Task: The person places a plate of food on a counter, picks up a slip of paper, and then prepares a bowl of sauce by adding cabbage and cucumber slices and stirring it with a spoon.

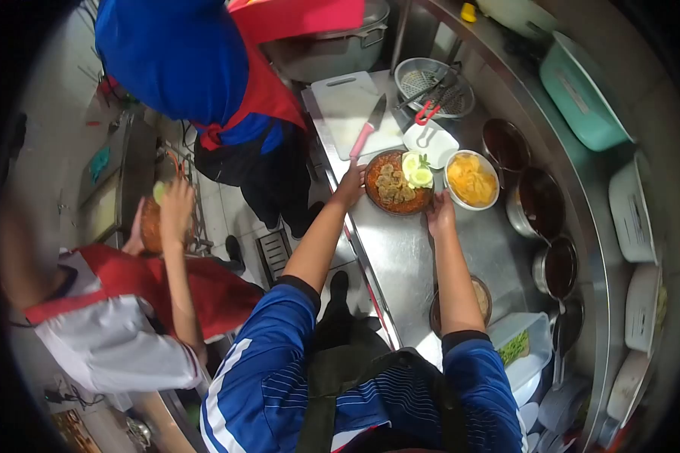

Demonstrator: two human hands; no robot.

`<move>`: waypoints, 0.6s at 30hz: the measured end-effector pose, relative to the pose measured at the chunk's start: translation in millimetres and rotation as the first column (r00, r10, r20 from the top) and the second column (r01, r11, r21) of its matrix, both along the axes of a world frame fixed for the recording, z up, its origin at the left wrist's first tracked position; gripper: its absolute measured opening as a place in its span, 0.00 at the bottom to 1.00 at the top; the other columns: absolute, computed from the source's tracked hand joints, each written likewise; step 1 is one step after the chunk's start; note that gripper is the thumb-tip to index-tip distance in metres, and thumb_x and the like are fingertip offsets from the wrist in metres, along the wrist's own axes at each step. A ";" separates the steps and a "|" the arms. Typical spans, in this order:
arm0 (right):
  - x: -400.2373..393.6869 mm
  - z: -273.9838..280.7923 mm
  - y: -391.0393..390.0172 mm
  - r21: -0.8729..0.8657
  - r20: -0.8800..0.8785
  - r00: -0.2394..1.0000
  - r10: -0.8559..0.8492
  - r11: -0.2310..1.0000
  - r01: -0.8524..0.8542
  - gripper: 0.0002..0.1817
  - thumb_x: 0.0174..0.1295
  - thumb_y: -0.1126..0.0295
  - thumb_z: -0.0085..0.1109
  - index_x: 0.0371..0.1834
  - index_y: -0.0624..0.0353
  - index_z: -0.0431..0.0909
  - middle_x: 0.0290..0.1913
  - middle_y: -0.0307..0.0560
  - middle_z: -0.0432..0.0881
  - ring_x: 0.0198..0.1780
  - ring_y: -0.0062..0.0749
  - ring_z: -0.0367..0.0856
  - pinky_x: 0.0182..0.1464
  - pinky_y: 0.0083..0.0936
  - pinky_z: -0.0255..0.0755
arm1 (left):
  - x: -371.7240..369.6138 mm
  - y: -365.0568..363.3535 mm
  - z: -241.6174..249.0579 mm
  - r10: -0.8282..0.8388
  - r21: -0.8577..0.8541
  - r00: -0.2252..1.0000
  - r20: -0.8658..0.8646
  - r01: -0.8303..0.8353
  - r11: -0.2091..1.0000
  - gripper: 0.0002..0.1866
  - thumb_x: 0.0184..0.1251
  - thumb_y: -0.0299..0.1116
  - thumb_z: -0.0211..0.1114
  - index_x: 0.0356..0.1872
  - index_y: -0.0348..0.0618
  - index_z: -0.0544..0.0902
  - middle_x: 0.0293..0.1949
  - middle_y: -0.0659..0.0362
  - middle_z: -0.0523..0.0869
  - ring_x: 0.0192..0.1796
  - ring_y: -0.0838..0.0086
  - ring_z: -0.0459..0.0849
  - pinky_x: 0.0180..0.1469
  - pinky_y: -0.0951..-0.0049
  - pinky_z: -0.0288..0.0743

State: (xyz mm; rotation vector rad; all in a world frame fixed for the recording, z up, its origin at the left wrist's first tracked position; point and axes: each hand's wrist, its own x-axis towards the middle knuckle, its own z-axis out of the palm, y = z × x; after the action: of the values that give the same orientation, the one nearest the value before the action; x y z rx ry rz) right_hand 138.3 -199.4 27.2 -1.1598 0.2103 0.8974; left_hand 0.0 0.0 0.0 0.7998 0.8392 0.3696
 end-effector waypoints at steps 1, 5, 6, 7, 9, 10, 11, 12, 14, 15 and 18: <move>-3.1 7.3 -10.2 0.156 0.033 0.999 0.017 0.988 -0.022 0.32 0.59 0.44 0.41 0.60 0.55 0.57 0.64 0.47 0.55 0.65 0.36 0.52 0.64 0.43 0.47 | 0.7 -15.6 -0.7 -0.115 0.049 0.992 0.061 0.112 0.993 0.39 0.59 0.67 0.30 0.58 0.44 0.61 0.50 0.58 0.73 0.54 0.74 0.69 0.59 0.60 0.56; -7.9 14.1 34.8 0.447 0.009 0.997 0.074 0.892 -0.070 0.31 0.65 0.49 0.32 0.56 0.67 0.58 0.58 0.52 0.64 0.60 0.42 0.61 0.63 0.36 0.52 | -9.0 5.5 47.4 -0.135 0.050 0.991 -0.020 0.136 0.989 0.36 0.63 0.63 0.29 0.49 0.40 0.71 0.50 0.58 0.74 0.47 0.70 0.76 0.46 0.64 0.72; -17.4 18.9 19.6 0.431 -0.023 0.995 0.102 0.899 -0.082 0.31 0.63 0.46 0.33 0.57 0.64 0.57 0.60 0.52 0.62 0.61 0.43 0.60 0.61 0.41 0.55 | -23.2 -11.0 50.3 -0.128 0.031 0.992 0.012 0.128 0.991 0.36 0.62 0.63 0.29 0.50 0.41 0.70 0.48 0.59 0.75 0.45 0.69 0.77 0.46 0.62 0.72; -29.0 32.7 13.2 0.436 -0.028 0.993 0.112 0.896 -0.088 0.31 0.63 0.46 0.33 0.57 0.64 0.57 0.60 0.52 0.62 0.61 0.43 0.60 0.61 0.41 0.55 | -37.2 -17.3 55.2 -0.099 0.023 0.993 0.062 0.098 0.995 0.34 0.63 0.62 0.30 0.51 0.41 0.68 0.48 0.58 0.75 0.43 0.67 0.79 0.44 0.60 0.74; -51.9 60.9 -4.8 0.395 -0.067 0.973 0.220 0.902 -0.176 0.31 0.63 0.46 0.33 0.58 0.60 0.54 0.61 0.53 0.59 0.62 0.46 0.58 0.58 0.47 0.59 | -73.3 -41.5 74.2 -0.060 -0.081 0.991 0.119 0.070 0.994 0.30 0.65 0.59 0.31 0.52 0.44 0.64 0.48 0.55 0.74 0.46 0.66 0.78 0.45 0.59 0.74; -64.6 69.7 -13.5 0.417 -0.030 0.951 0.308 0.869 -0.268 0.30 0.63 0.45 0.33 0.59 0.55 0.52 0.62 0.53 0.58 0.63 0.48 0.57 0.55 0.52 0.60 | -97.2 -56.4 80.3 -0.098 -0.060 0.970 0.222 0.114 0.992 0.26 0.66 0.55 0.32 0.53 0.47 0.62 0.50 0.53 0.73 0.49 0.64 0.76 0.47 0.57 0.74; -77.1 80.0 -20.8 0.418 -0.024 0.938 0.346 0.856 -0.305 0.30 0.63 0.45 0.33 0.59 0.55 0.52 0.62 0.53 0.58 0.63 0.48 0.57 0.55 0.52 0.60 | -117.0 -71.3 78.0 -0.060 -0.056 0.972 0.227 0.075 0.996 0.26 0.66 0.55 0.32 0.53 0.47 0.62 0.50 0.53 0.73 0.49 0.64 0.76 0.47 0.57 0.74; -92.2 95.9 -29.0 0.416 0.016 0.909 0.416 0.824 -0.385 0.30 0.63 0.45 0.33 0.59 0.55 0.52 0.62 0.53 0.58 0.63 0.48 0.57 0.56 0.52 0.59 | -137.2 -87.5 72.8 0.009 -0.034 0.936 0.351 0.003 0.999 0.24 0.67 0.54 0.33 0.53 0.48 0.62 0.50 0.53 0.73 0.51 0.64 0.75 0.47 0.56 0.74; -129.7 110.5 -44.0 0.415 0.055 0.853 0.519 0.765 -0.492 0.30 0.63 0.45 0.33 0.59 0.54 0.52 0.63 0.53 0.57 0.63 0.48 0.56 0.57 0.52 0.58 | -189.1 -129.9 87.8 0.154 -0.143 0.828 0.539 -0.090 0.986 0.22 0.66 0.52 0.37 0.52 0.48 0.62 0.53 0.56 0.71 0.55 0.64 0.72 0.48 0.56 0.73; -148.9 115.8 -48.3 0.401 0.058 0.824 0.564 0.742 -0.537 0.30 0.62 0.45 0.34 0.60 0.55 0.52 0.63 0.53 0.56 0.64 0.48 0.55 0.57 0.53 0.57 | -212.4 -152.0 101.6 0.239 -0.180 0.822 0.518 -0.168 0.969 0.26 0.64 0.55 0.40 0.56 0.49 0.62 0.57 0.57 0.68 0.58 0.63 0.69 0.52 0.56 0.69; -219.4 134.4 -60.2 0.467 0.060 0.640 0.766 0.545 -0.696 0.31 0.62 0.48 0.38 0.62 0.59 0.55 0.62 0.51 0.59 0.64 0.43 0.56 0.62 0.42 0.54 | -285.8 -199.6 108.4 0.287 -0.183 0.688 0.666 -0.222 0.958 0.36 0.59 0.60 0.44 0.63 0.48 0.57 0.62 0.56 0.61 0.64 0.64 0.60 0.63 0.58 0.55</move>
State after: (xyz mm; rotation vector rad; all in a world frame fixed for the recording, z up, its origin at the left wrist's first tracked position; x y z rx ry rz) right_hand -81.1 -259.6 161.6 -0.7025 -0.4078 1.6942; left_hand -285.8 -199.6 108.4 0.3941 0.2452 0.8191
